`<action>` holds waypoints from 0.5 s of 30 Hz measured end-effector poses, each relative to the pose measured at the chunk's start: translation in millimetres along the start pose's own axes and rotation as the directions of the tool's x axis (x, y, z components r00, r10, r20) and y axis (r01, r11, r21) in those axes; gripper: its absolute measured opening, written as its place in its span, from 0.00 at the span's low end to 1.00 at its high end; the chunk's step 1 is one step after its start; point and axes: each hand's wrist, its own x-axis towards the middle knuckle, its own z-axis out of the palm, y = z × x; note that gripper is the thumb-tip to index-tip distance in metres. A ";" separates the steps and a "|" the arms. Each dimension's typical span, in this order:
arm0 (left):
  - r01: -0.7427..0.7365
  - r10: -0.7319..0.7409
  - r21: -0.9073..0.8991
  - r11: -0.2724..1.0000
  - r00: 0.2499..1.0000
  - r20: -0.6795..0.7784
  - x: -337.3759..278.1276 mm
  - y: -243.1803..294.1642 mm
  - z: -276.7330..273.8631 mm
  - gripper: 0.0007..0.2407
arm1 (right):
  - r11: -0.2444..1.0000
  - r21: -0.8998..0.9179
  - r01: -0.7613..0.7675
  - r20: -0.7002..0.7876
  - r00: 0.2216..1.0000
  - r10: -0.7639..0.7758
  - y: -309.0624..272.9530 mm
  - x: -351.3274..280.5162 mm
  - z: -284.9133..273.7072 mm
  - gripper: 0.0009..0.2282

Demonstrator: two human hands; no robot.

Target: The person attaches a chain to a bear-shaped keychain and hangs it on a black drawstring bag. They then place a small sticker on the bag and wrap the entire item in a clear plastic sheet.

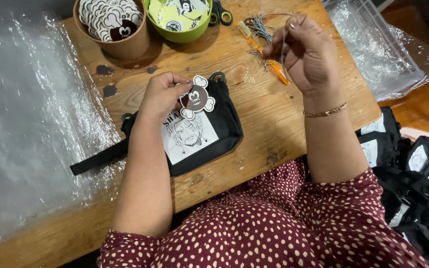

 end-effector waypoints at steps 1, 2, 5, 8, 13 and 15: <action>0.003 -0.003 -0.001 1.000 1.000 -0.003 1.9 -2.2 -0.8 0.05 | 1.000 0.001 -0.004 0.002 1.000 0.004 -1.7 -3.9 9.0 0.03; -0.005 0.005 -0.004 1.000 1.000 0.000 3.7 -4.2 -1.4 0.05 | 0.999 -0.018 -0.048 0.041 0.998 0.049 -3.7 -8.4 17.8 0.03; -0.026 0.027 -0.025 0.999 0.999 0.037 9.2 -12.5 -4.1 0.02 | 0.979 -0.113 -0.169 0.139 0.973 0.184 8.5 -15.9 34.5 0.05; -0.027 0.030 -0.032 0.999 0.997 0.070 -2.3 0.1 -4.5 0.04 | 0.891 -0.408 -0.198 0.147 0.949 0.278 35.5 -14.9 55.3 0.04; -0.186 0.191 -0.096 0.978 0.981 0.041 -20.2 3.0 -3.5 0.13 | 0.783 -0.619 0.060 0.203 0.975 0.086 72.3 -9.8 78.9 0.04; -0.225 0.226 -0.029 0.974 0.973 0.043 -19.2 3.6 -3.3 0.11 | 0.669 -0.725 0.164 0.211 0.977 -0.011 69.5 -9.9 90.3 0.03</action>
